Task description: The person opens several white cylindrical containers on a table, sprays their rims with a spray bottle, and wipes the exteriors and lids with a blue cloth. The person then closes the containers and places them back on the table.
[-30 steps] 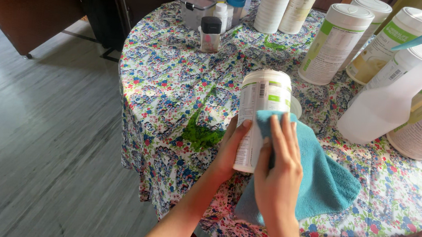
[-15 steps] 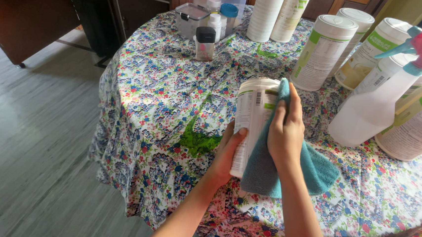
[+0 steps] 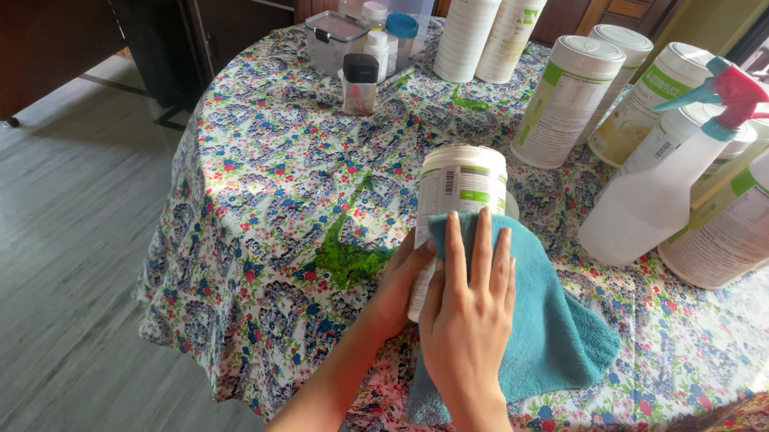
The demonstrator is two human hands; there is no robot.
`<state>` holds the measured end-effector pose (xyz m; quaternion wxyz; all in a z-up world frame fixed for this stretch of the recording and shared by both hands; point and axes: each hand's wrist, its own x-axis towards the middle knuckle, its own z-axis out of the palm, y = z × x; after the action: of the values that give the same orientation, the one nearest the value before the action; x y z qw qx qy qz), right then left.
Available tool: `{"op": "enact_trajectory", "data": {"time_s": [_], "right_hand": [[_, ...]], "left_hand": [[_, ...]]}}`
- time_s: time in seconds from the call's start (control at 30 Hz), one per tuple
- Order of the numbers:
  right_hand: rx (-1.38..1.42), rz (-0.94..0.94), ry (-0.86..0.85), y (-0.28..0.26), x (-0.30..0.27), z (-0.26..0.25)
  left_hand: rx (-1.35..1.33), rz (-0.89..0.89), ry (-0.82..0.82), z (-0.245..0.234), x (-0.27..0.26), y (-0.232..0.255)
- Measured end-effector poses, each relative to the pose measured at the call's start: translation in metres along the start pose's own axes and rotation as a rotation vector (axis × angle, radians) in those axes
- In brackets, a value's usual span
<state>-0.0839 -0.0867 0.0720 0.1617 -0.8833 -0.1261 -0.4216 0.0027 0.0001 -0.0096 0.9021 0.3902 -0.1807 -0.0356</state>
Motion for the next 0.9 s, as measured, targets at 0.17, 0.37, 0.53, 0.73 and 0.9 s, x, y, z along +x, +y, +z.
{"op": "enact_trajectory", "data": {"time_s": [0.17,0.37,0.53,0.73,0.9], "right_hand": [[0.143,0.032,0.025,0.018,0.036,0.018],[0.593,0.440,-0.088,0.057,0.060,0.032],[0.820,0.482,-0.061,0.082,0.017,0.037],[0.528,0.619,0.025,0.110,-0.012,0.032],[0.314,0.465,0.314,0.127,-0.002,0.024]], "left_hand": [[-0.060,-0.055,-0.013,0.003,0.002,0.005],[-0.043,-0.042,-0.022,0.008,-0.004,0.013],[0.138,0.038,0.119,0.011,-0.004,0.009],[0.396,0.333,0.269,-0.014,0.014,0.024],[0.673,0.564,0.225,-0.041,0.042,0.046]]}}
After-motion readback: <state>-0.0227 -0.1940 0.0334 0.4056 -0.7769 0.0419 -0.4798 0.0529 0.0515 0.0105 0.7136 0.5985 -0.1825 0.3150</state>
